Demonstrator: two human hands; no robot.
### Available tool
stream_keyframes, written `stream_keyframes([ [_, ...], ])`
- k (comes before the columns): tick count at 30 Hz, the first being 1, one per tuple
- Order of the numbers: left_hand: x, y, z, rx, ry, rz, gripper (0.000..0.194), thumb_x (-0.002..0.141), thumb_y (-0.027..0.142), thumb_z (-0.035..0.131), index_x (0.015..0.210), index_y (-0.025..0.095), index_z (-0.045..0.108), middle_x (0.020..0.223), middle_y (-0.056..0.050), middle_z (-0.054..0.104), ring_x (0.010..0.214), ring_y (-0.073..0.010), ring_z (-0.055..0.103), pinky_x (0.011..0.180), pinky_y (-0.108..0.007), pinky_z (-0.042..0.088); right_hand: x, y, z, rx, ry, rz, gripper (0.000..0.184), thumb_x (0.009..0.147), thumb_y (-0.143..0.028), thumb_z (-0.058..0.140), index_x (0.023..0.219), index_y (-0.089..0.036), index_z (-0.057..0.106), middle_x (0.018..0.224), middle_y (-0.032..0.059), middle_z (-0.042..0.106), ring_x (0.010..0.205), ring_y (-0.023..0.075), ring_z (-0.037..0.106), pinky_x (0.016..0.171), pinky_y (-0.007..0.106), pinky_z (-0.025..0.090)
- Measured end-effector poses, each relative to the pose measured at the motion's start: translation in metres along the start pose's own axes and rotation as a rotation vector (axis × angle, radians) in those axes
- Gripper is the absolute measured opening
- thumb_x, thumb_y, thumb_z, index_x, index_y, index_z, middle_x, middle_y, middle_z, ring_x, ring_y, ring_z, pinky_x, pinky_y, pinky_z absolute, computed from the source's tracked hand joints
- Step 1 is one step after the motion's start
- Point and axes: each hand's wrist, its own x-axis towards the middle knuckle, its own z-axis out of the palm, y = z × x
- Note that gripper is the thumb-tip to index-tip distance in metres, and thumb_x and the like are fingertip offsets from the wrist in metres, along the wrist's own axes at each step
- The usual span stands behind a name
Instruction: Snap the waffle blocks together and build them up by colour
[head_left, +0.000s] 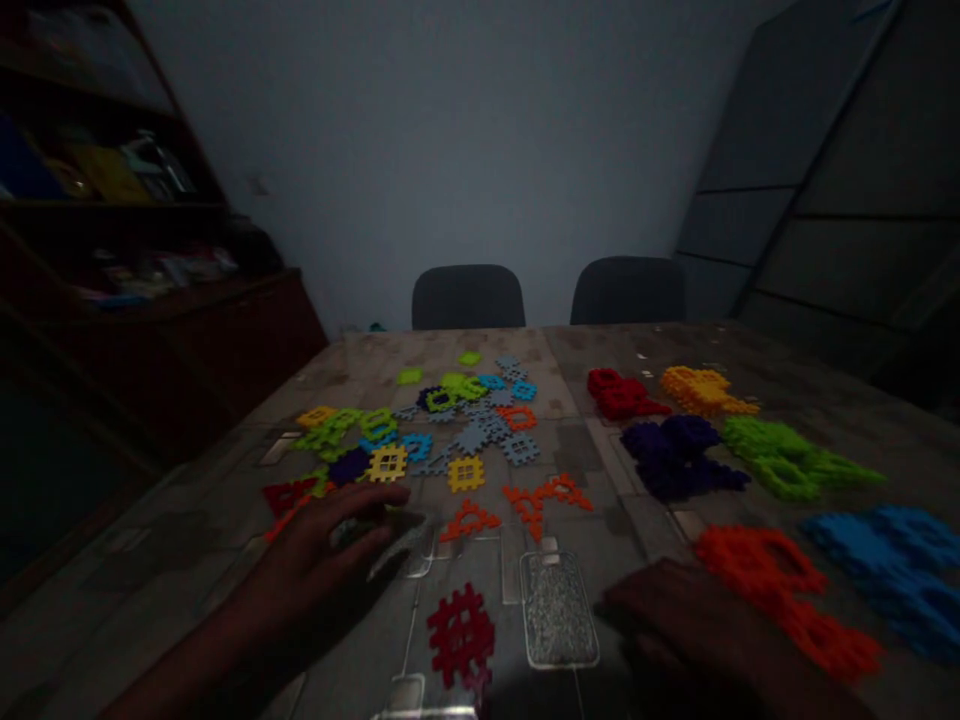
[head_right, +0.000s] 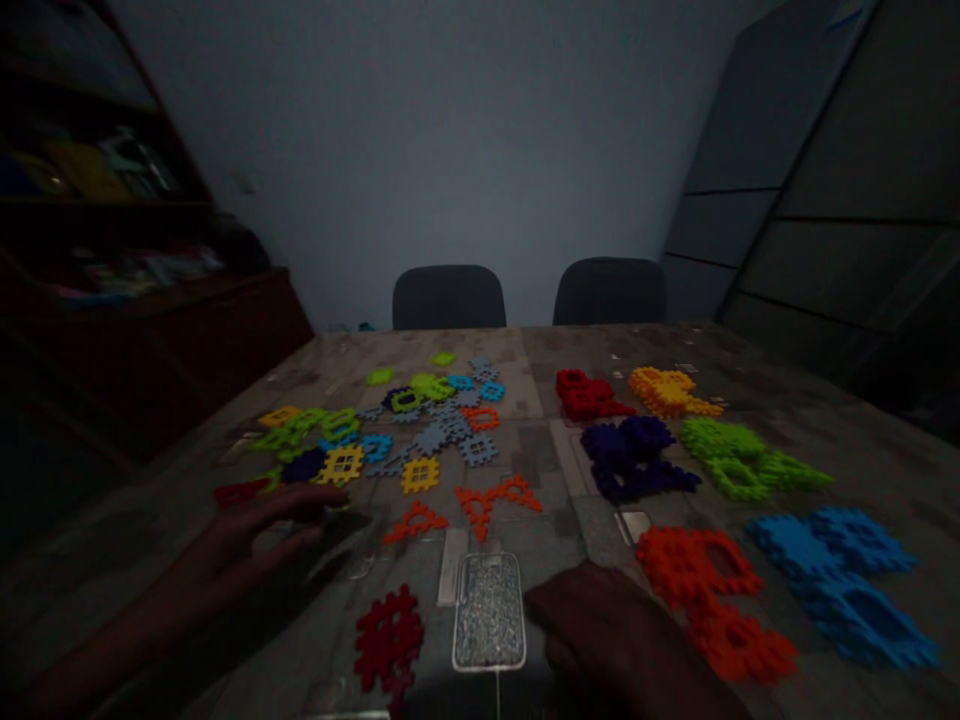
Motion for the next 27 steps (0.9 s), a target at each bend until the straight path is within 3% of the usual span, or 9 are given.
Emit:
stream_keyframes([
  [1, -0.007, -0.001, 0.006, 0.011, -0.032, 0.014, 0.029, 0.093, 0.040, 0.058, 0.118, 0.033, 0.072, 0.124, -0.002, 0.073, 0.113, -0.0258, 0.069, 0.099, -0.041, 0.054, 0.014, -0.011, 0.015, -0.035, -0.062, -0.125, 0.035, 0.087, -0.018, 0.057, 0.114, -0.034, 0.070, 0.102, 0.0043, 0.077, 0.090, 0.0274, 0.071, 0.077, 0.038, 0.057],
  [2, -0.015, -0.001, 0.015, 0.023, -0.068, 0.040, 0.032, 0.091, 0.041, 0.062, 0.121, 0.034, 0.070, 0.127, -0.002, 0.072, 0.116, -0.0272, 0.067, 0.101, -0.041, 0.054, 0.027, -0.020, 0.029, -0.092, -0.085, -0.151, 0.035, 0.083, -0.014, 0.058, 0.112, -0.031, 0.070, 0.100, 0.0051, 0.077, 0.089, 0.0268, 0.070, 0.076, 0.037, 0.056],
  [5, -0.032, 0.001, 0.045, 0.082, -0.193, 0.184, 0.064, 0.080, 0.052, 0.078, 0.138, 0.034, 0.059, 0.140, -0.007, 0.064, 0.125, -0.0343, 0.061, 0.105, -0.049, 0.051, 0.061, -0.042, 0.059, -0.224, -0.224, -0.086, 0.035, 0.075, -0.020, 0.070, 0.110, -0.025, 0.070, 0.095, 0.0066, 0.075, 0.084, 0.0270, 0.068, 0.070, 0.034, 0.052],
  [7, -0.039, 0.001, 0.063, 0.108, -0.249, 0.289, 0.080, 0.079, 0.057, 0.079, 0.147, 0.032, 0.048, 0.143, -0.010, 0.060, 0.127, -0.0363, 0.058, 0.107, -0.053, 0.048, 0.075, -0.053, 0.065, -0.257, -0.275, 0.005, 0.039, 0.077, -0.027, 0.073, 0.116, -0.023, 0.068, 0.103, 0.0088, 0.074, 0.092, 0.0290, 0.067, 0.075, 0.035, 0.051],
  [10, -0.043, -0.003, 0.076, 0.082, -0.247, 0.356, 0.077, 0.086, 0.051, 0.074, 0.152, 0.033, 0.039, 0.141, -0.010, 0.060, 0.125, -0.0336, 0.058, 0.106, -0.051, 0.048, 0.087, -0.066, 0.061, -0.261, -0.335, 0.070, 0.047, 0.080, -0.035, 0.075, 0.124, -0.022, 0.065, 0.115, 0.0122, 0.070, 0.102, 0.0316, 0.064, 0.082, 0.037, 0.049],
  [14, -0.039, -0.008, 0.064, -0.039, -0.242, 0.250, 0.083, 0.082, 0.037, 0.079, 0.153, 0.036, 0.036, 0.147, -0.007, 0.056, 0.128, -0.0326, 0.057, 0.107, -0.048, 0.048, 0.087, -0.068, 0.053, -0.254, -0.356, 0.044, 0.058, 0.077, -0.042, 0.081, 0.128, -0.022, 0.062, 0.116, 0.0124, 0.067, 0.102, 0.0327, 0.063, 0.082, 0.039, 0.047],
  [18, -0.032, -0.007, 0.040, -0.095, -0.182, 0.106, 0.077, 0.085, 0.031, 0.073, 0.152, 0.037, 0.036, 0.149, -0.007, 0.054, 0.130, -0.0323, 0.055, 0.106, -0.049, 0.048, 0.081, -0.072, 0.060, -0.251, -0.203, -0.054, 0.061, 0.076, -0.044, 0.082, 0.129, -0.022, 0.060, 0.117, 0.0117, 0.066, 0.099, 0.0303, 0.062, 0.079, 0.036, 0.046],
  [22, -0.031, -0.006, 0.031, -0.026, -0.211, 0.176, 0.077, 0.084, 0.017, 0.070, 0.151, 0.036, 0.037, 0.142, -0.006, 0.057, 0.127, -0.0286, 0.055, 0.108, -0.048, 0.045, 0.083, -0.079, 0.078, -0.280, -0.049, -0.118, 0.048, 0.075, -0.037, 0.082, 0.117, -0.022, 0.064, 0.109, 0.0094, 0.068, 0.094, 0.0290, 0.062, 0.077, 0.036, 0.045],
  [27, -0.034, 0.004, 0.027, 0.064, -0.328, 0.233, 0.074, 0.081, 0.006, 0.066, 0.147, 0.032, 0.043, 0.135, -0.006, 0.059, 0.122, -0.0261, 0.054, 0.108, -0.045, 0.044, 0.092, -0.061, 0.079, -0.265, -0.053, -0.031, 0.033, 0.073, -0.012, 0.067, 0.104, -0.025, 0.068, 0.105, 0.0085, 0.067, 0.093, 0.0288, 0.063, 0.078, 0.040, 0.047],
])
